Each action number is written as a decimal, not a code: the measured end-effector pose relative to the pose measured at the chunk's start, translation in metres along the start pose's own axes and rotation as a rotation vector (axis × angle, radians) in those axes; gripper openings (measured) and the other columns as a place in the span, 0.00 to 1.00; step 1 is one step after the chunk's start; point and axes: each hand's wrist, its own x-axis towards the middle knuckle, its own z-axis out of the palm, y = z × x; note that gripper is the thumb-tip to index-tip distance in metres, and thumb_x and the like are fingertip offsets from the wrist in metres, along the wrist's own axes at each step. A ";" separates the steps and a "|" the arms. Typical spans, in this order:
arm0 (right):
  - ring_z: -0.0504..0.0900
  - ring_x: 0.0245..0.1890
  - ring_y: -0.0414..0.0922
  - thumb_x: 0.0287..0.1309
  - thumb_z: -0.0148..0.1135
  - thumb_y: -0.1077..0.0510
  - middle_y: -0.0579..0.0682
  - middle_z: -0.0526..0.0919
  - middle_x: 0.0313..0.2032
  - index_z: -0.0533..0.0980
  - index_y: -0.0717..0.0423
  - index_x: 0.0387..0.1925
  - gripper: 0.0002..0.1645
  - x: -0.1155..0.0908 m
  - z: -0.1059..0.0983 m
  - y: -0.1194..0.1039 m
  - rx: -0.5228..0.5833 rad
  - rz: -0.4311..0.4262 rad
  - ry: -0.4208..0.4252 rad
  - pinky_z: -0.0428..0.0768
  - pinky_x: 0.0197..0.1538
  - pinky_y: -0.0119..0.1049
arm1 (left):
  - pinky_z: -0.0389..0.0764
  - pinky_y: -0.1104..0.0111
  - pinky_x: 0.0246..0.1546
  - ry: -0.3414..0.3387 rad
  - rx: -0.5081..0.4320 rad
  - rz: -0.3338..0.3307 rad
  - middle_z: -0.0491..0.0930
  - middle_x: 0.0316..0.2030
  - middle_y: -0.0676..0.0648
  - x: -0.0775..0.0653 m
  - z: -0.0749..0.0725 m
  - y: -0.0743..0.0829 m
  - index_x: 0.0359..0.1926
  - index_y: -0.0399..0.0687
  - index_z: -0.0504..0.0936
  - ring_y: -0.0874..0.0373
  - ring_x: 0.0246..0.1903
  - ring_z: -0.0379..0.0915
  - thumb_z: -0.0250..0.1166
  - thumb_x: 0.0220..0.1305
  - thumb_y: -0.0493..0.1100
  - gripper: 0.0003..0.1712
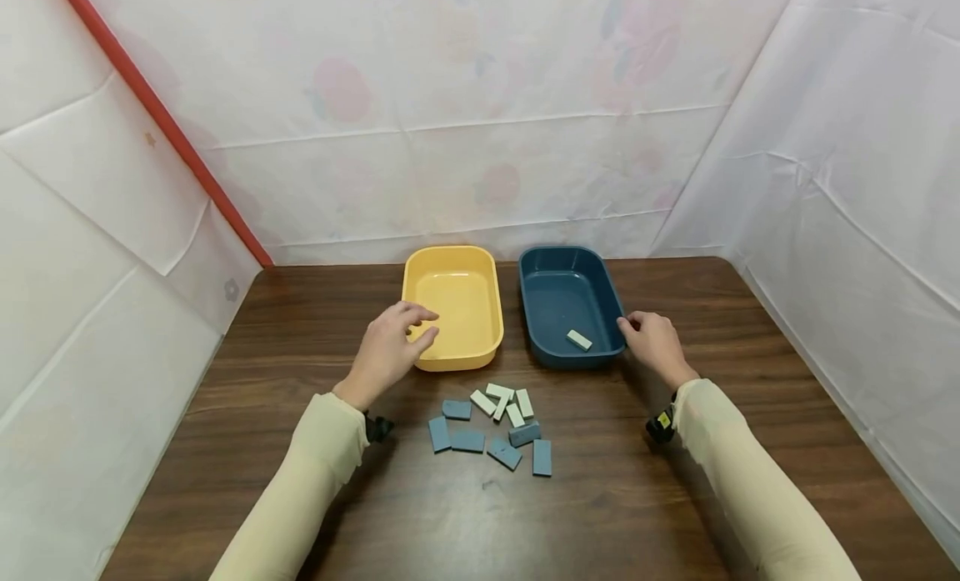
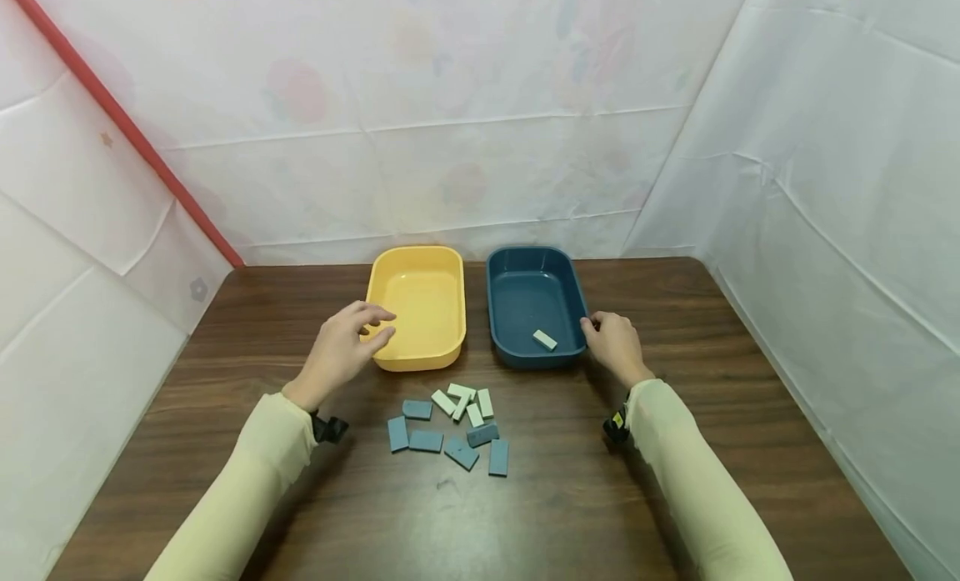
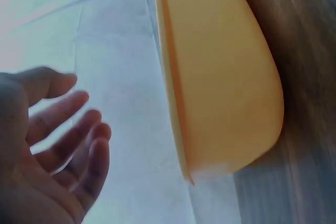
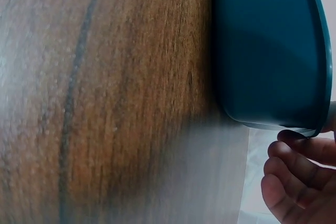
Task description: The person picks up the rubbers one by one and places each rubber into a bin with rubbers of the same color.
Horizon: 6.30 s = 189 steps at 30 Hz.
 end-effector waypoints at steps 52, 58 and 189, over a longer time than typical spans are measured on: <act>0.81 0.36 0.54 0.72 0.50 0.51 0.64 0.85 0.40 0.80 0.67 0.48 0.23 -0.002 0.005 0.012 0.028 -0.012 0.008 0.78 0.43 0.52 | 0.80 0.66 0.43 -0.640 0.187 0.132 0.84 0.37 0.55 -0.030 0.051 0.012 0.37 0.52 0.84 0.60 0.38 0.79 0.74 0.54 0.43 0.09; 0.81 0.36 0.54 0.72 0.49 0.49 0.64 0.85 0.40 0.80 0.67 0.47 0.25 0.002 0.006 0.012 0.027 -0.022 0.004 0.78 0.42 0.51 | 0.79 0.66 0.40 -0.638 0.165 0.097 0.84 0.35 0.55 -0.029 0.048 0.010 0.36 0.53 0.84 0.61 0.35 0.77 0.72 0.56 0.44 0.07; 0.75 0.29 0.48 0.73 0.43 0.42 0.55 0.81 0.29 0.81 0.65 0.47 0.32 0.004 0.012 0.017 0.043 0.034 -0.026 0.69 0.33 0.38 | 0.78 0.57 0.40 -0.111 0.204 -0.286 0.81 0.39 0.39 0.032 0.000 -0.046 0.52 0.35 0.82 0.48 0.35 0.76 0.59 0.66 0.42 0.18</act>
